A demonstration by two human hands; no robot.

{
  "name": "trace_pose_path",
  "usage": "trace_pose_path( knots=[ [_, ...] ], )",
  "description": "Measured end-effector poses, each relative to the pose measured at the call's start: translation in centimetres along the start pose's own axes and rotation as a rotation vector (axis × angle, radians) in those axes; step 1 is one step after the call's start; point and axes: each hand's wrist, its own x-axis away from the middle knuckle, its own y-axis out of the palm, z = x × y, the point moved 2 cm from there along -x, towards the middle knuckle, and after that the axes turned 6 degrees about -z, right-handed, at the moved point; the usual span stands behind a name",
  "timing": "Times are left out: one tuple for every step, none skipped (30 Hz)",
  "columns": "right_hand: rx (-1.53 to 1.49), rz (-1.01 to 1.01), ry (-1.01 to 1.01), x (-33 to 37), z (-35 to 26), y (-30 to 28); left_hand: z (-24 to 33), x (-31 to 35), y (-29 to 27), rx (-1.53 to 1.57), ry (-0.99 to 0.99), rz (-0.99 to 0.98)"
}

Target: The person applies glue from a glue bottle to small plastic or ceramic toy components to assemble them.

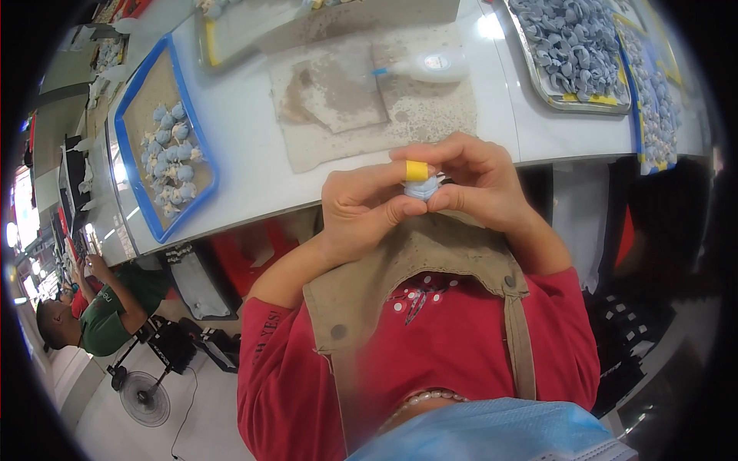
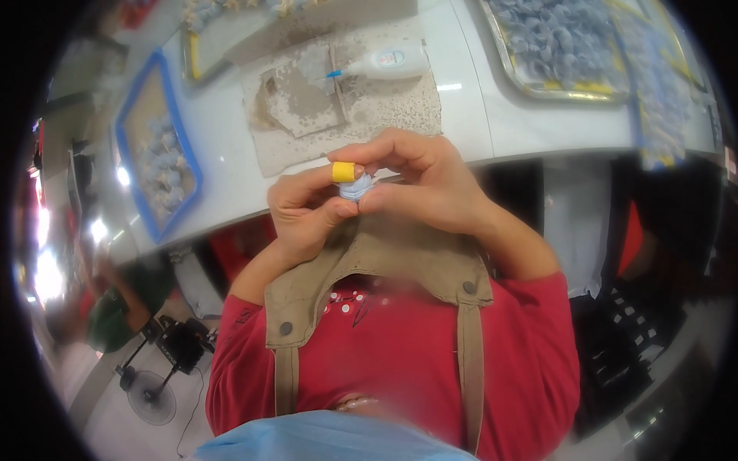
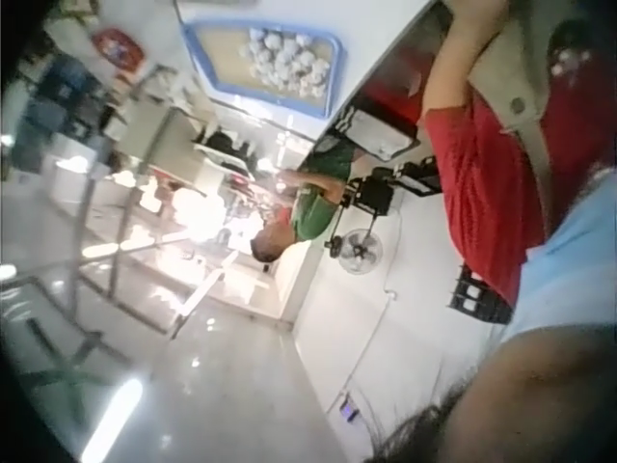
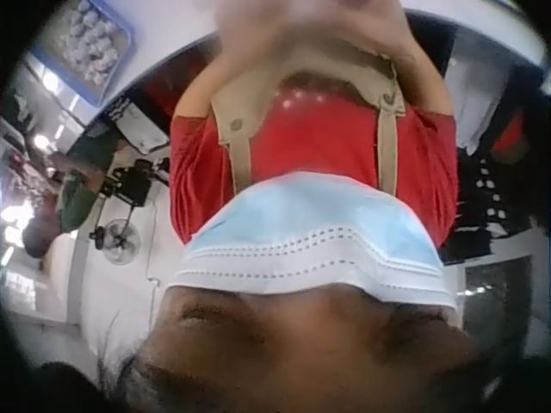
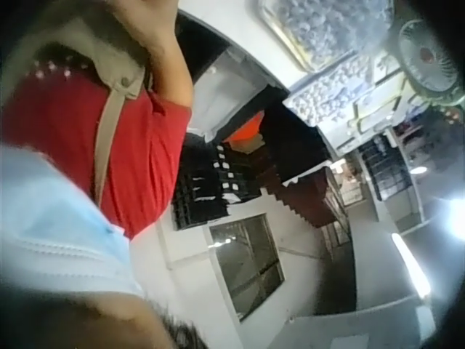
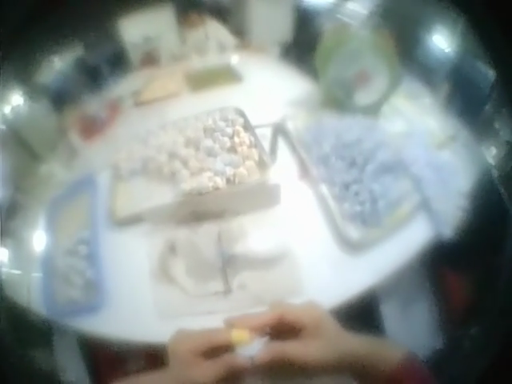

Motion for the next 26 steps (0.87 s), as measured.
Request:
trace_pose_path(
  knots=[
    [0.019,-0.015,-0.018,0.1,0.0,-0.2,0.1,-0.1,0.1,-0.04,-0.003,-0.022],
    [0.04,-0.032,-0.039,0.2,-0.1,-0.3,0.2,-0.2,0.2,-0.081,-0.004,-0.044],
    [0.038,-0.03,-0.041,0.3,-0.1,-0.4,0.2,-0.3,0.2,-0.082,-0.007,-0.046],
    [0.026,-0.026,-0.041,0.3,-0.1,-0.6,0.1,-0.5,0.3,-0.094,0.004,-0.056],
    [0.015,-0.023,-0.042,0.5,-0.1,-0.6,0.1,-0.6,0.4,-0.106,0.017,-0.064],
    [0.014,-0.023,-0.042,0.5,-0.1,-0.7,0.2,-0.6,0.4,-0.107,0.016,-0.064],
    [0.028,-0.021,-0.051,0.4,-0.2,-0.7,0.3,-0.7,0.4,-0.123,0.022,-0.061],
    [0.04,-0.03,-0.06,0.2,-0.2,-0.6,0.4,-0.6,0.4,-0.144,0.031,-0.05],
    [0.04,-0.048,-0.061,0.2,-0.2,-0.6,0.6,-0.4,0.4,-0.155,0.036,-0.036],
    [0.093,-0.03,-0.058,0.5,-0.4,-0.6,0.6,-0.4,0.7,-0.138,0.018,-0.042],
    [0.142,-0.033,-0.064,0.2,-0.4,-0.5,1.0,-0.3,0.4,-0.139,0.004,-0.034],
    [0.136,-0.076,-0.072,0.0,-0.4,-0.3,1.1,-0.3,0.3,-0.128,-0.066,-0.05],
    [0.157,-0.042,-0.095,0.2,-0.5,-0.2,1.2,-0.4,0.1,-0.116,-0.134,-0.061],
    [0.177,-0.014,-0.116,0.2,-0.4,-0.2,1.5,-0.4,-0.1,-0.145,-0.12,-0.02],
    [0.176,-0.057,-0.12,0.3,-0.4,0.1,1.6,-0.5,0.0,-0.201,-0.095,-0.052],
    [0.179,-0.055,-0.131,0.2,-0.3,0.3,1.8,-0.4,-0.2,-0.259,-0.07,-0.085],
    [0.184,-0.037,-0.14,0.3,-0.3,0.6,2.0,-0.1,-0.5,-0.273,-0.059,-0.066],
    [0.188,-0.06,-0.146,-0.1,-0.3,1.2,2.0,0.2,-0.7,-0.262,-0.05,-0.063],
    [0.159,-0.04,-0.098,-0.5,-0.2,1.8,2.3,0.4,-0.9,-0.251,-0.04,-0.063],
    [0.138,0.012,-0.058,-0.7,-0.3,2.5,3.2,0.5,-1.4,-0.253,-0.027,-0.082],
    [0.278,-0.007,-0.079,-1.5,0.2,2.8,4.0,0.7,-2.7,-0.242,-0.051,-0.091],
    [0.287,0.005,-0.092,-2.5,0.0,3.4,4.9,1.0,-4.1,-0.233,-0.076,-0.101],
    [0.442,0.017,-0.093,-3.6,-0.1,4.0,5.4,1.6,-6.1,-0.501,-0.029,0.004],
    [0.596,0.024,-0.095,-4.4,-0.5,4.2,6.1,2.2,-8.2,-0.769,0.021,0.12],
    [0.609,0.036,-0.192,-4.5,-0.5,3.4,7.9,2.4,-10.4,-1.004,0.04,0.3],
    [0.621,0.038,-0.205,-4.7,-0.8,3.8,8.9,2.9,-13.5,-1.259,-0.004,0.493]
  ],
)
